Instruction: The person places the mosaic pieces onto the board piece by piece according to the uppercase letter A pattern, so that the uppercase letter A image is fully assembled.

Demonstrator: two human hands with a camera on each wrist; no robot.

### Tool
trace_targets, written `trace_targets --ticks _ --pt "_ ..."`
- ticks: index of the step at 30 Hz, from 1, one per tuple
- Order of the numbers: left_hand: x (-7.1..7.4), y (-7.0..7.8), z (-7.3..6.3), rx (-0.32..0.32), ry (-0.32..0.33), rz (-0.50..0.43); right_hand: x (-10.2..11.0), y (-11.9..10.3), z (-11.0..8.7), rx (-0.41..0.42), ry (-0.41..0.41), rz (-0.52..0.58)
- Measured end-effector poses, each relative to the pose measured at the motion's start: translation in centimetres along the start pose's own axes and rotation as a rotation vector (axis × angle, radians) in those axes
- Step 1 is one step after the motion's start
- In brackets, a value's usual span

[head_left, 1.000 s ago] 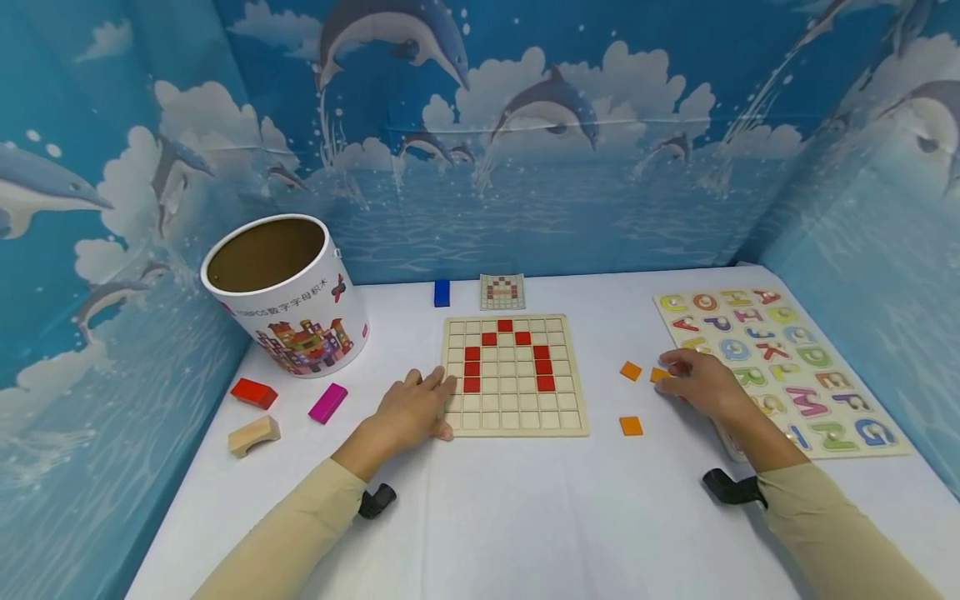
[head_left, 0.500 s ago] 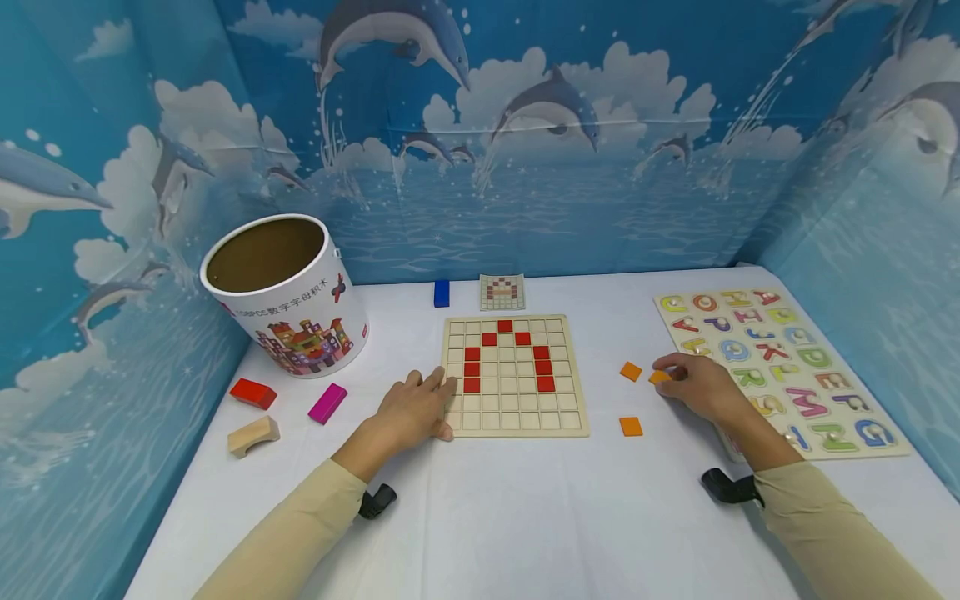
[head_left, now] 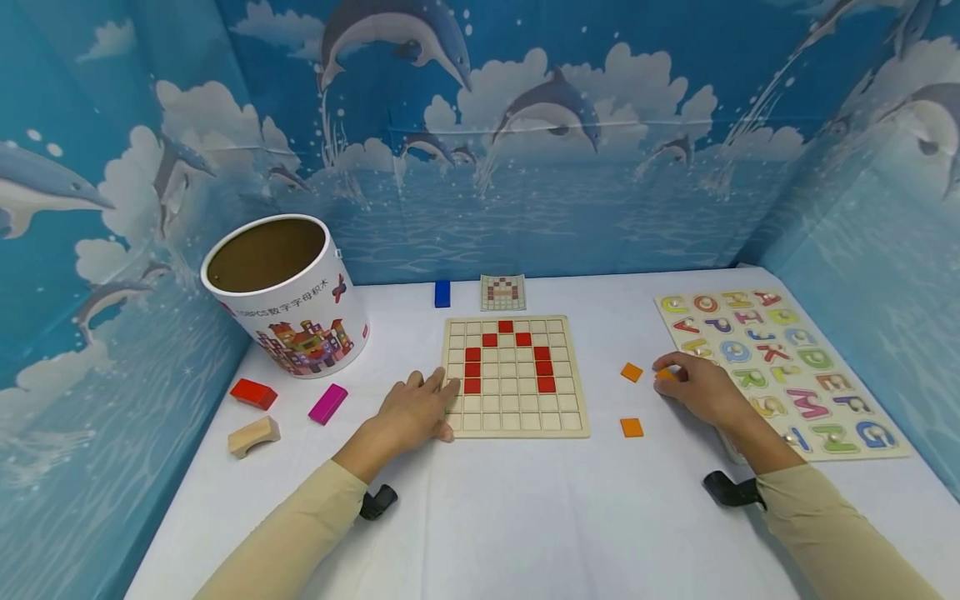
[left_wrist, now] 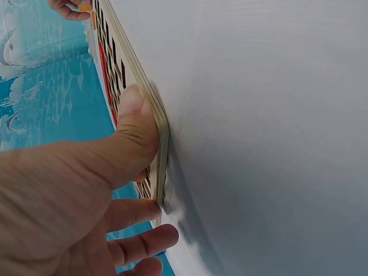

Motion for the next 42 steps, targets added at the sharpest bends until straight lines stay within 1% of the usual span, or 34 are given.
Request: trace_targets --ticks 5,7,9,12,14,16,18,21,26,29,33,35,36,40,42 --pt "0.1 0.0 -0.1 -0.002 -0.002 -0.003 0.5 -0.2 0.2 -0.004 -0.006 0.045" --pt "0.1 0.0 -0.2 -0.002 -0.002 -0.005 0.7 -0.4 0.5 0.006 -0.011 0.092" --pt "0.1 0.0 -0.1 -0.004 -0.004 -0.004 0.9 -0.9 0.8 0.007 -0.033 0.181" --pt "0.2 0.0 -0.1 -0.008 -0.007 -0.002 0.8 -1.9 1.3 0.011 -0.094 0.373" --pt "0.1 0.0 -0.1 -0.008 -0.010 -0.003 0.4 -2.9 1.8 0.017 -0.135 0.496" --pt "0.0 0.0 -0.1 -0.006 -0.017 -0.006 -0.1 -4.0 2.2 0.038 -0.174 0.592" --pt "-0.2 -0.1 -0.1 -0.006 -0.024 -0.006 -0.9 -5.2 2.8 0.054 -0.201 0.649" --pt "-0.4 -0.1 -0.1 -0.013 -0.022 -0.007 -2.1 -7.0 3.6 0.075 -0.222 0.685" --pt "-0.2 -0.2 -0.1 -0.020 -0.010 -0.008 -4.2 -10.3 4.7 0.066 -0.242 0.701" --pt "-0.1 -0.3 -0.1 -0.010 -0.014 -0.003 -5.9 -12.6 5.1 0.054 -0.283 0.701" --pt "-0.1 -0.4 0.0 -0.006 -0.025 0.002 -8.6 -15.6 5.3 0.087 -0.359 0.653" --pt "0.0 -0.3 0.0 -0.010 -0.029 0.002 -9.7 -16.8 5.3 0.113 -0.360 0.580" --pt "0.0 -0.2 0.0 -0.013 -0.031 0.002 -10.1 -17.4 5.3 0.128 -0.347 0.530" --pt "0.2 -0.1 0.2 -0.014 -0.034 0.011 -11.3 -18.8 5.4 0.193 -0.235 0.266" --pt "0.3 -0.2 0.2 -0.013 -0.034 0.013 -11.6 -19.3 5.5 0.217 -0.192 0.168"
Point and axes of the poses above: each hand's wrist, its own z-axis towards the middle knuckle, its own x-axis out of the back of the hand, y = z × x, the point moved 1 cm from there along z, towards the middle knuckle, and after that the axes turned 1 degree about -x, right-handed, at the moved point
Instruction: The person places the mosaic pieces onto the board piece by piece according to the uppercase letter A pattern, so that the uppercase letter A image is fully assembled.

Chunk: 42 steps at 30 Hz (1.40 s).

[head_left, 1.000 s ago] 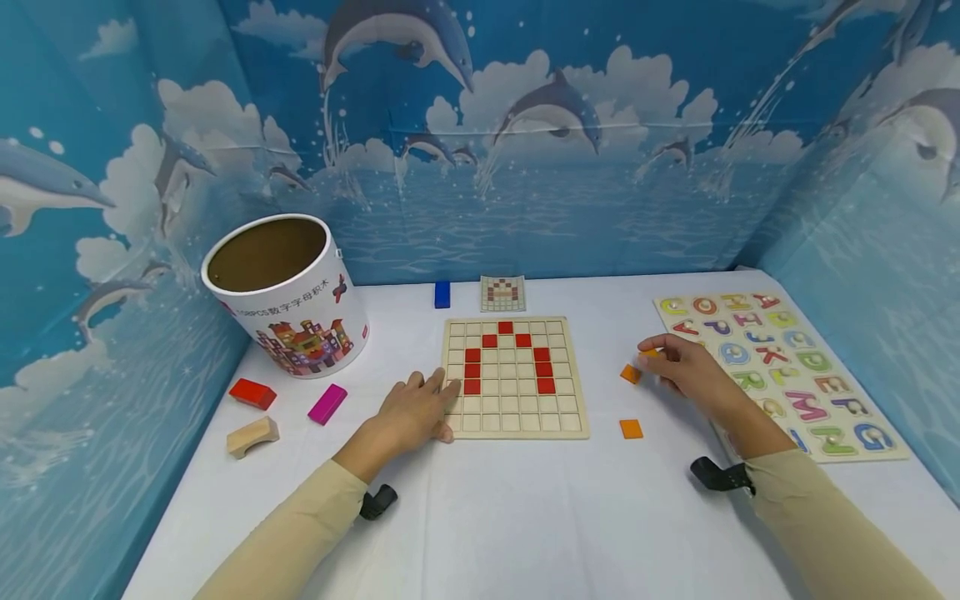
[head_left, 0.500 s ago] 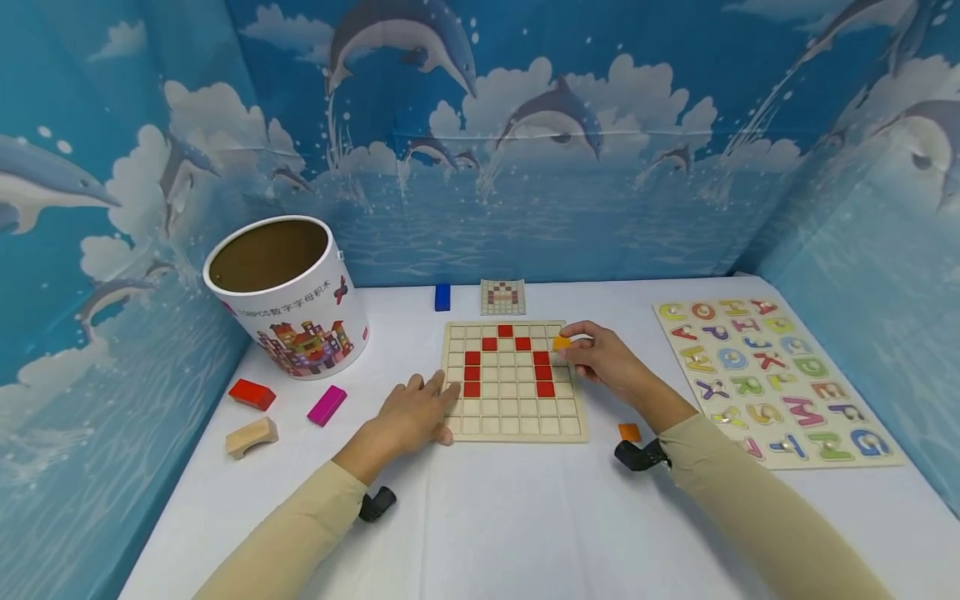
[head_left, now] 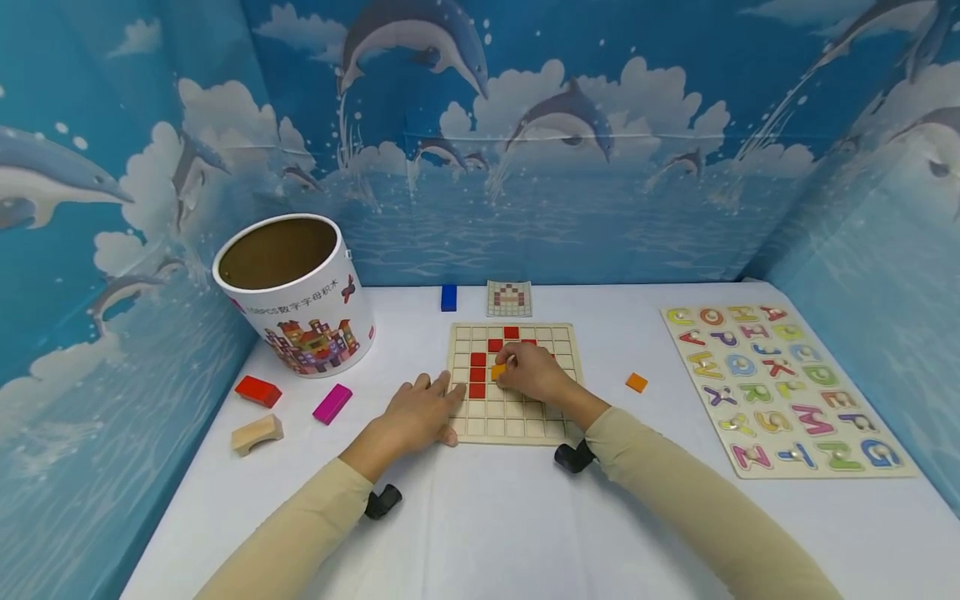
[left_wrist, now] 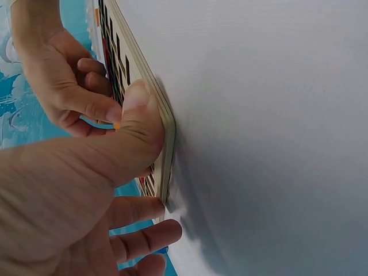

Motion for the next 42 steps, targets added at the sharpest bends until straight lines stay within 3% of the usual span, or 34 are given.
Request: trace_targets --ticks 7,12,15,19,24,28,34,42 --pt "0.1 0.0 0.1 -0.006 -0.001 -0.003 -0.5 -0.5 0.4 0.038 0.028 -0.133" --pt "0.0 0.1 0.1 0.002 -0.001 -0.009 0.1 -0.5 -0.1 0.067 0.010 -0.166" --pt "-0.2 0.3 0.2 -0.006 -0.004 -0.013 1.9 0.3 -1.0 0.069 0.015 -0.125" --pt "-0.3 0.5 0.2 -0.005 -0.006 -0.013 5.7 2.4 -2.6 0.003 0.046 -0.042" --pt "-0.2 0.3 0.1 0.015 0.001 -0.009 10.3 6.7 -5.1 -0.097 0.085 0.020" --pt "-0.2 0.1 0.1 0.012 0.007 -0.018 12.1 10.0 -7.1 -0.157 0.097 0.012" --pt "-0.3 -0.1 0.1 0.009 0.009 -0.021 12.1 12.6 -8.3 -0.171 0.079 -0.055" --pt "-0.4 0.1 0.1 0.012 0.003 -0.011 11.5 12.9 -8.3 -0.187 0.091 -0.134"
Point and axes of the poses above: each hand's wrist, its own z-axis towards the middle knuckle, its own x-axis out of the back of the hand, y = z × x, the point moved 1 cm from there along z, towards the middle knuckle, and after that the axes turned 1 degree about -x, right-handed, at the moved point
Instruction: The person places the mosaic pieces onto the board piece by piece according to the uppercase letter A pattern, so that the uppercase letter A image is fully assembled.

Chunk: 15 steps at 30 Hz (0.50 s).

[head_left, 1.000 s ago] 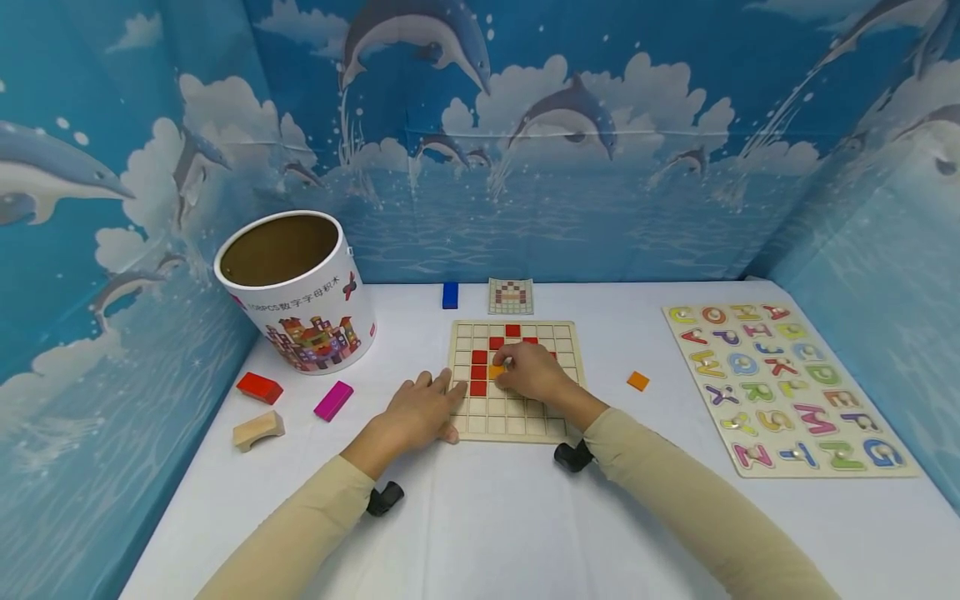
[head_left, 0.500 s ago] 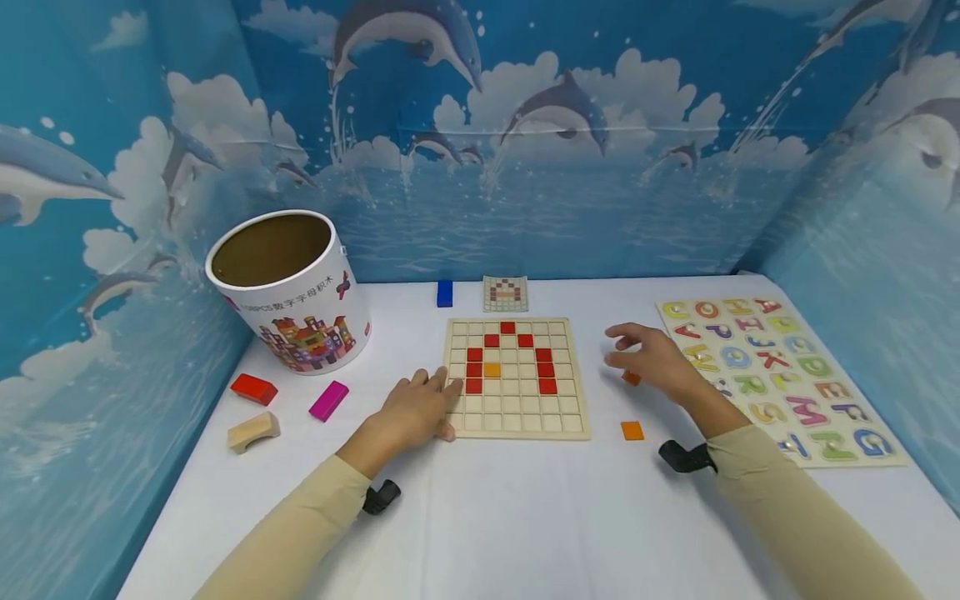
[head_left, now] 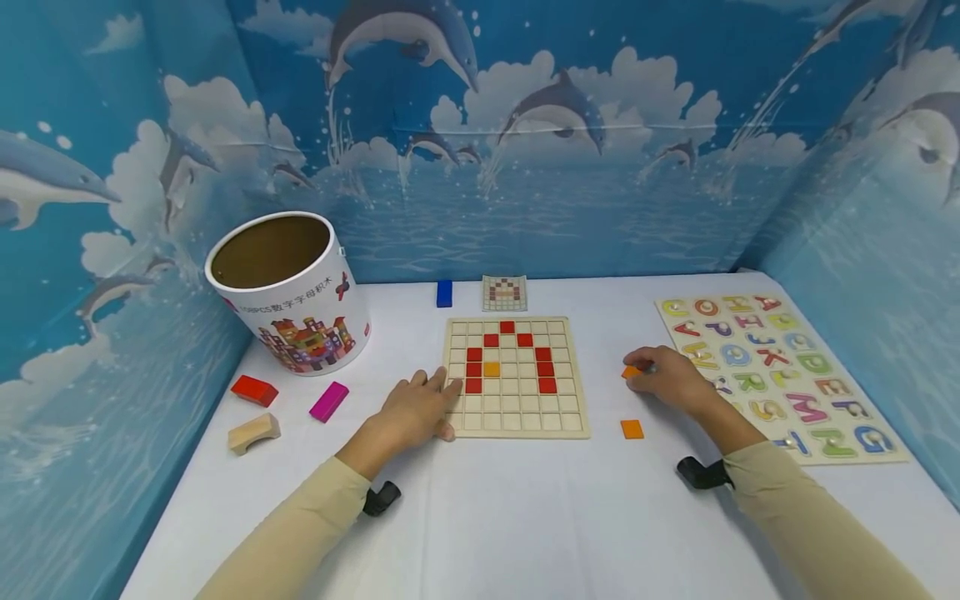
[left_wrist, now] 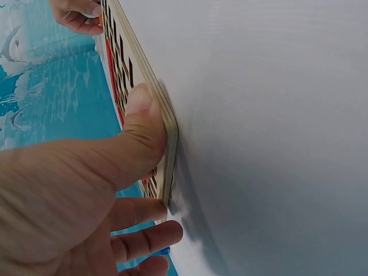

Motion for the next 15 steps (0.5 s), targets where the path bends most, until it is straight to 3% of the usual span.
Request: trace_targets --ticks 8,15 --pt "0.11 0.07 -0.10 0.003 0.002 0.018 -0.44 0.19 0.03 0.052 0.057 -0.038" --pt "0.35 0.16 -0.23 -0.004 0.009 0.012 -0.10 0.36 -0.12 0.026 0.042 -0.094"
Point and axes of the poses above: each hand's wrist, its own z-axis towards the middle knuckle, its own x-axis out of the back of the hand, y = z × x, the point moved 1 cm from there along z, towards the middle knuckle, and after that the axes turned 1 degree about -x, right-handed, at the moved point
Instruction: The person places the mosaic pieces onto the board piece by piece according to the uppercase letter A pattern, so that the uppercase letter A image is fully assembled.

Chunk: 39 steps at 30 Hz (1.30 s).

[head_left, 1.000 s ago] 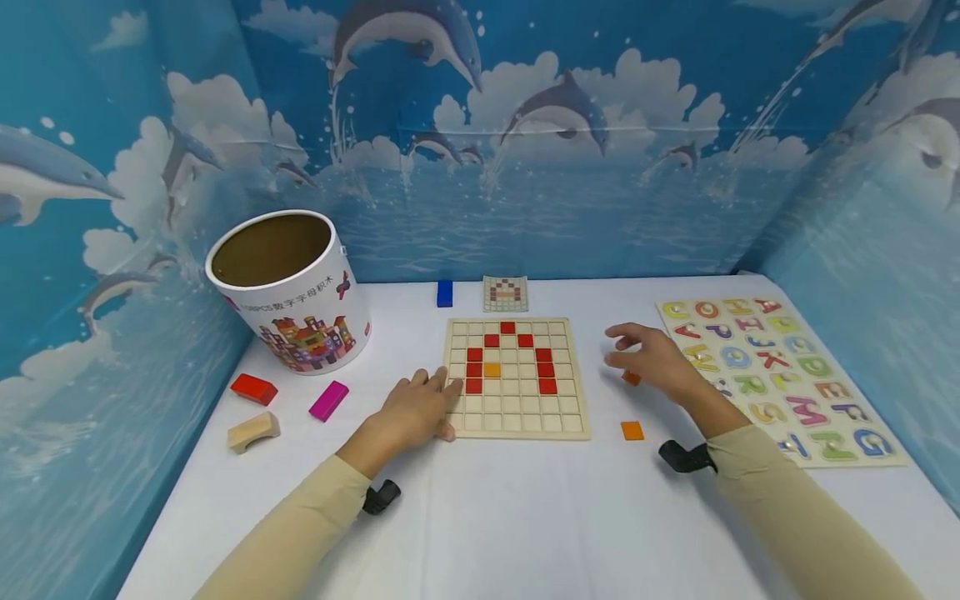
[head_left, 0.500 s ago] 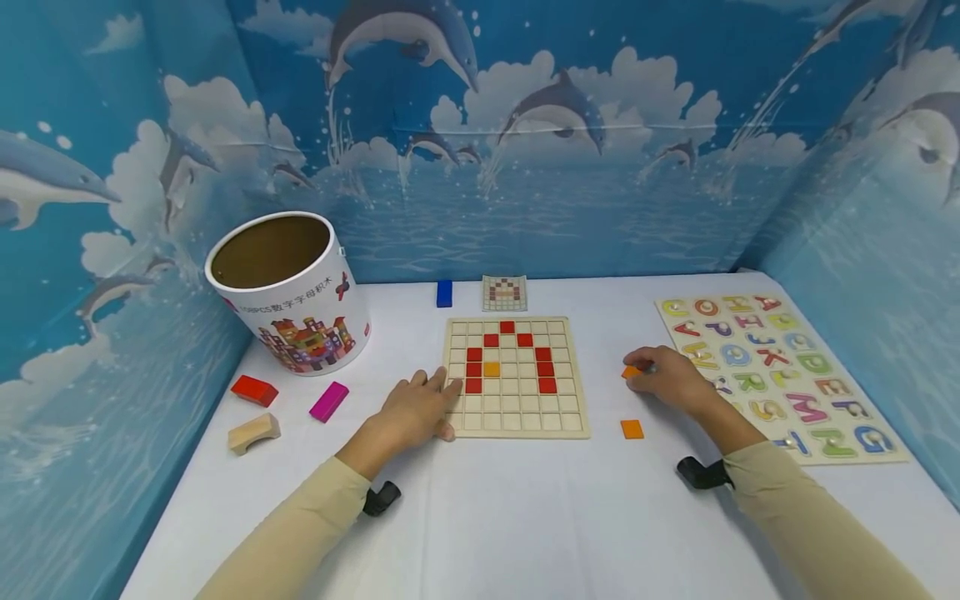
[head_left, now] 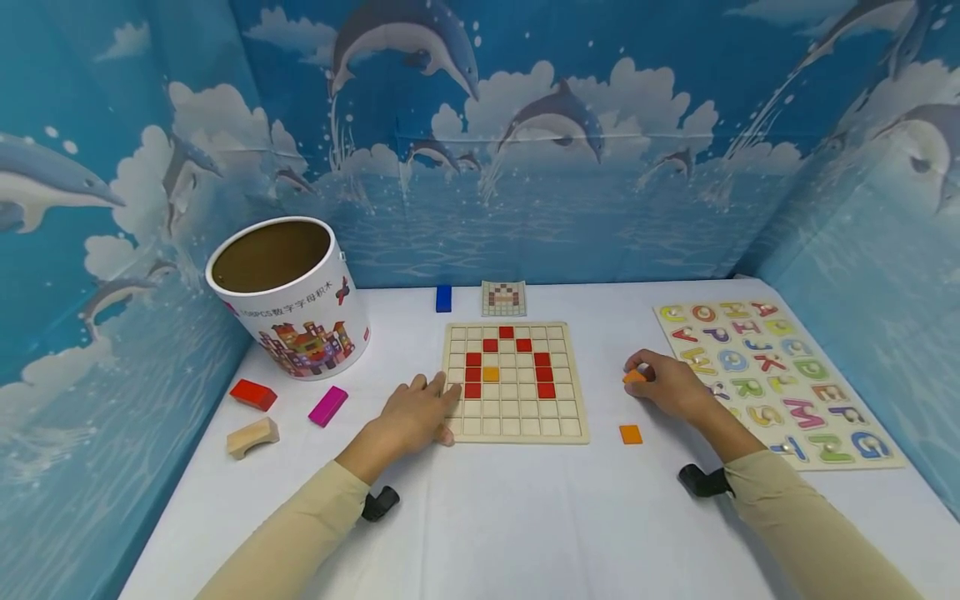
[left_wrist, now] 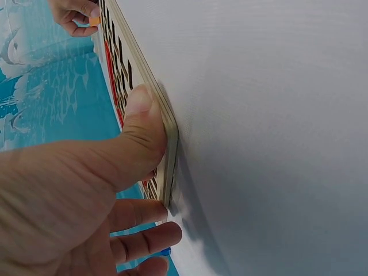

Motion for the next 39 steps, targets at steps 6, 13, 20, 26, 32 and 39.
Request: trace_targets --ticks 6,13,20,26,32,39 --pt "0.0 0.0 0.0 -0.003 0.005 0.007 0.2 0.6 0.0 0.004 0.029 0.026" --pt "-0.3 0.0 0.2 -0.009 0.006 0.009 0.9 0.6 0.2 -0.015 0.021 0.259" --pt "-0.4 0.2 0.2 -0.008 0.001 0.002 0.9 0.2 0.5 -0.029 -0.003 0.455" --pt "-0.3 0.1 0.2 -0.006 -0.002 0.018 0.9 -0.1 0.6 -0.040 -0.010 0.513" --pt "-0.2 0.0 0.2 0.000 -0.007 0.018 0.5 -1.3 1.1 -0.016 -0.019 0.594" --pt "-0.2 0.0 0.2 -0.002 -0.005 0.019 -2.1 -6.0 2.8 0.046 -0.121 0.660"
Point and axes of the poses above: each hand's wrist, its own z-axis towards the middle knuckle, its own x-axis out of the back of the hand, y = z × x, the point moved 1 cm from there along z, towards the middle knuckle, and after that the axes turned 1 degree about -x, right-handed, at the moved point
